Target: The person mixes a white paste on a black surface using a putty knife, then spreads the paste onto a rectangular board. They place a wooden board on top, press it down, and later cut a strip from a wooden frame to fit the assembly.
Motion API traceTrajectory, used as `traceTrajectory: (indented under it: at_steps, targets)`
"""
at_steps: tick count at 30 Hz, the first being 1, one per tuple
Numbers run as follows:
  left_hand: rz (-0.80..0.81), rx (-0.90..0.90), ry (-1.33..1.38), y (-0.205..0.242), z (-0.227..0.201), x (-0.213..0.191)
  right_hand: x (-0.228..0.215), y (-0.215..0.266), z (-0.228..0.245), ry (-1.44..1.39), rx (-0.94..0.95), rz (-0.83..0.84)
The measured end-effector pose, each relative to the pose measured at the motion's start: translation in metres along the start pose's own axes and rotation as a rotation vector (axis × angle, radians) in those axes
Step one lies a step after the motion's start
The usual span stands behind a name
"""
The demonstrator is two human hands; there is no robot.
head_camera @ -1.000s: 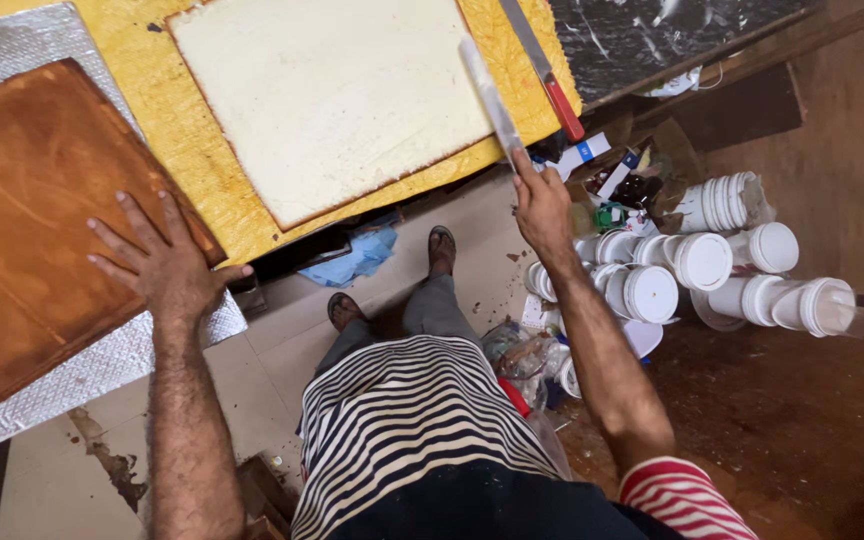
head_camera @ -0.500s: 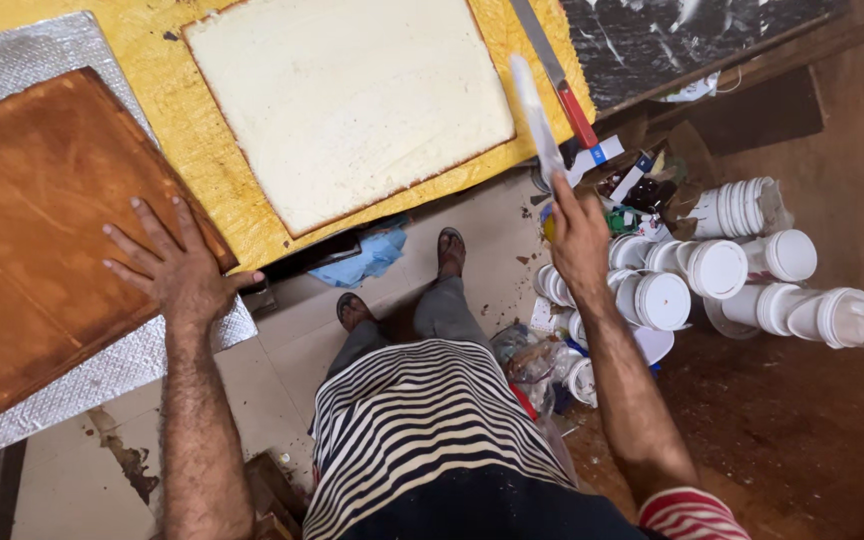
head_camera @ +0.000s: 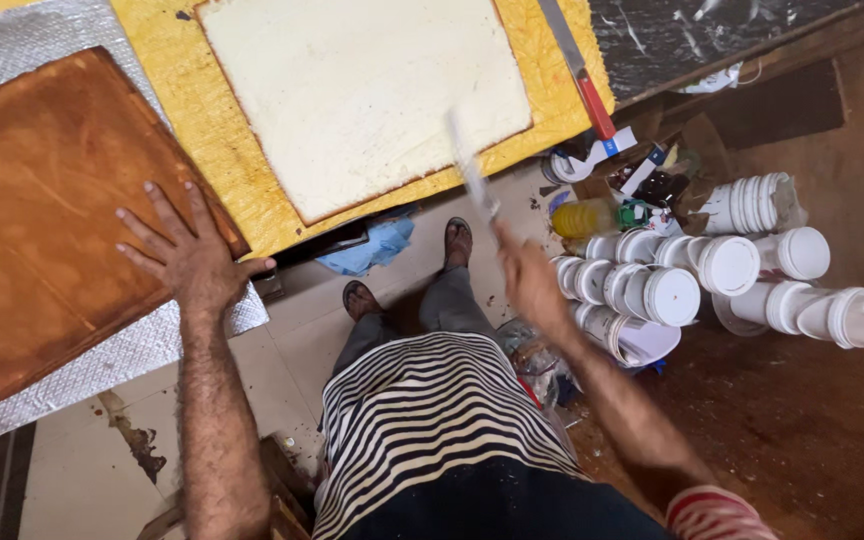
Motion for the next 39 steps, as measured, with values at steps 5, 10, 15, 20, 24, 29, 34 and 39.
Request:
traceTrajectory:
  at_steps: [5,10,15,20,24,29,34,39]
  targets:
    - [0.009,-0.012,0.013,0.002,-0.006,-0.008,0.006,0.036,0.027,-0.115,-0.017,0.236]
    - [-0.016,0.001,0.016,0.004,-0.008,-0.012,-0.022,-0.055,-0.018,-0.053,0.028,-0.142]
    - [-0.016,-0.013,0.020,0.004,-0.011,-0.012,0.004,-0.062,0.028,0.044,-0.012,0.117]
    - [-0.006,-0.029,0.006,0.001,-0.008,-0.008,0.029,-0.002,0.085,0.279,-0.105,0.587]
    - [-0.006,-0.041,-0.005,0.001,-0.007,-0.005,0.004,0.019,0.084,0.131,-0.159,0.648]
    - [-0.045,-0.020,-0.001,0.002,-0.011,-0.006,-0.081,-0.029,-0.002,-0.364,-0.339,0.235]
    - [-0.057,-0.047,0.031,0.003,-0.012,-0.004,-0.159,-0.104,-0.154,-0.471,0.135,-0.043]
    - [-0.102,-0.064,0.016,0.001,-0.006,0.005,-0.145,-0.140,-0.241,-0.181,0.216,-0.378]
Point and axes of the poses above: each hand's wrist, its own y-axis away from the middle knuckle, its own x-axis out of the palm, z = x × y, the point moved 2 cm from there along -y, towards the middle knuckle, and after that the axes turned 8 degrees about y, right-handed, at the moved point
